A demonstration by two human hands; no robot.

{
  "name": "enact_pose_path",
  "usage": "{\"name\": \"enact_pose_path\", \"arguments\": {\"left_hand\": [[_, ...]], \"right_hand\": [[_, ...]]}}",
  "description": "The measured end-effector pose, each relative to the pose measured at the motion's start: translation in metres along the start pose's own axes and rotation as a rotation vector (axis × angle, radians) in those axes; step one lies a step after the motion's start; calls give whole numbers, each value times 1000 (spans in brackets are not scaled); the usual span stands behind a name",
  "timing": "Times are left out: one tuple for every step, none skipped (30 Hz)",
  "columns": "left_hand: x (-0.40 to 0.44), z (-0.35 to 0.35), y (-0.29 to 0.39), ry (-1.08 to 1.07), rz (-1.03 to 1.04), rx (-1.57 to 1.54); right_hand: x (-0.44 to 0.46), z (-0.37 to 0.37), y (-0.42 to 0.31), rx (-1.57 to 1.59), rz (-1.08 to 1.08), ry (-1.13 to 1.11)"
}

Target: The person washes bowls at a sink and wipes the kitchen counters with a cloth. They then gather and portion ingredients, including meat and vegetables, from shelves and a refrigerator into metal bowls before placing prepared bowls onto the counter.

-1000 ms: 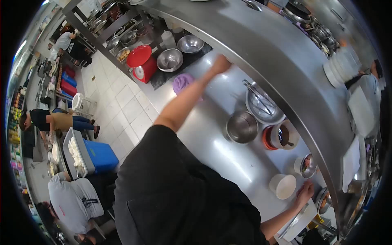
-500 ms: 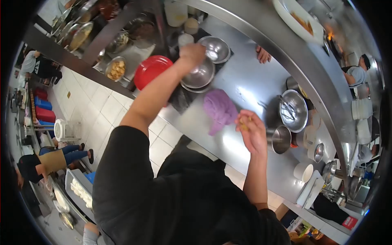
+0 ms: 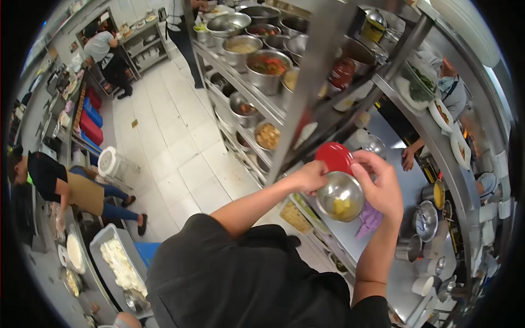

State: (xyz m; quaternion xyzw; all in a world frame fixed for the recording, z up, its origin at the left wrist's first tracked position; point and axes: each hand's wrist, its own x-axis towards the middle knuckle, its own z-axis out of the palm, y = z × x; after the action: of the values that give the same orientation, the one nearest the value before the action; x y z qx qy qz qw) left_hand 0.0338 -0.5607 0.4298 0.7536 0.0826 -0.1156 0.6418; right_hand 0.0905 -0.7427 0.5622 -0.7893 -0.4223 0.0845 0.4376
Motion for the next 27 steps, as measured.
{"name": "enact_pose_path", "arguments": {"left_hand": [[-22,-25,-12,-8,-21,-7],[-40,-50,-30,-10,-37,11],[-57,-78,-43,-13,-48,29],[-75,-109,-47,7,-100,47],[-92,-138,-53,22,-155,61],[-104,-165,-67,92,-76,136],[-112,-193,-79,161,6,208],[-120,-220,-78,140,17,221],[-128,-246,-74,173,24,192],[-135,-271,-71,205,33,158],[-138,-297,-68,181,44,166],[-139,-323,-67,184,29,136],[-137,-350,-69,181,16,107],[-130,-376,-73,164,28,121],[-124,-403,-73,116,42,133],[-119,-428,-72,100,52,98],[-111,-454,-73,81,55,63],[-101,-476,-78,55,143,71],[-96,-496,-73,2,128,55],[-93,-514,-62,-6,135,13],[-92,-530,-49,-10,144,-18],[-90,-542,-38,-26,139,-64],[-85,-555,-28,-68,142,-55],[-79,-565,-18,-78,174,0],[-73,-573,-12,-84,211,49],[-65,-576,-9,-86,266,59],[-57,-579,-5,-118,274,62]], "right_hand": [[13,19,-35,55,-82,-26],[31,40,-64,103,-160,-51],[55,59,-83,-7,-321,-69],[79,78,-108,-27,-318,-79],[112,103,-120,-113,-426,11],[149,127,-129,-132,-466,102],[191,144,-137,-185,-462,162],[231,157,-145,-290,-341,203],[277,167,-146,-315,-265,240],[318,174,-145,-323,-131,275],[363,179,-133,-423,12,293],[395,176,-132,-536,101,204],[433,174,-110,-548,119,132],[463,170,-84,-501,106,45],[484,169,-65,-451,100,-42],[497,171,-58,-462,146,-15],[509,173,-51,-529,173,-192],[517,174,-47,-588,201,-381],[521,176,-49,-585,259,-384],[523,175,-51,-556,303,-330],[523,176,-52,-526,342,-265],[522,173,-49,-570,337,-260],[518,170,-47,-570,373,-235],[511,165,-48,-487,345,-133],[503,162,-56,-411,309,-31],[488,161,-63,-334,335,118],[471,163,-81,-285,351,184]]}}
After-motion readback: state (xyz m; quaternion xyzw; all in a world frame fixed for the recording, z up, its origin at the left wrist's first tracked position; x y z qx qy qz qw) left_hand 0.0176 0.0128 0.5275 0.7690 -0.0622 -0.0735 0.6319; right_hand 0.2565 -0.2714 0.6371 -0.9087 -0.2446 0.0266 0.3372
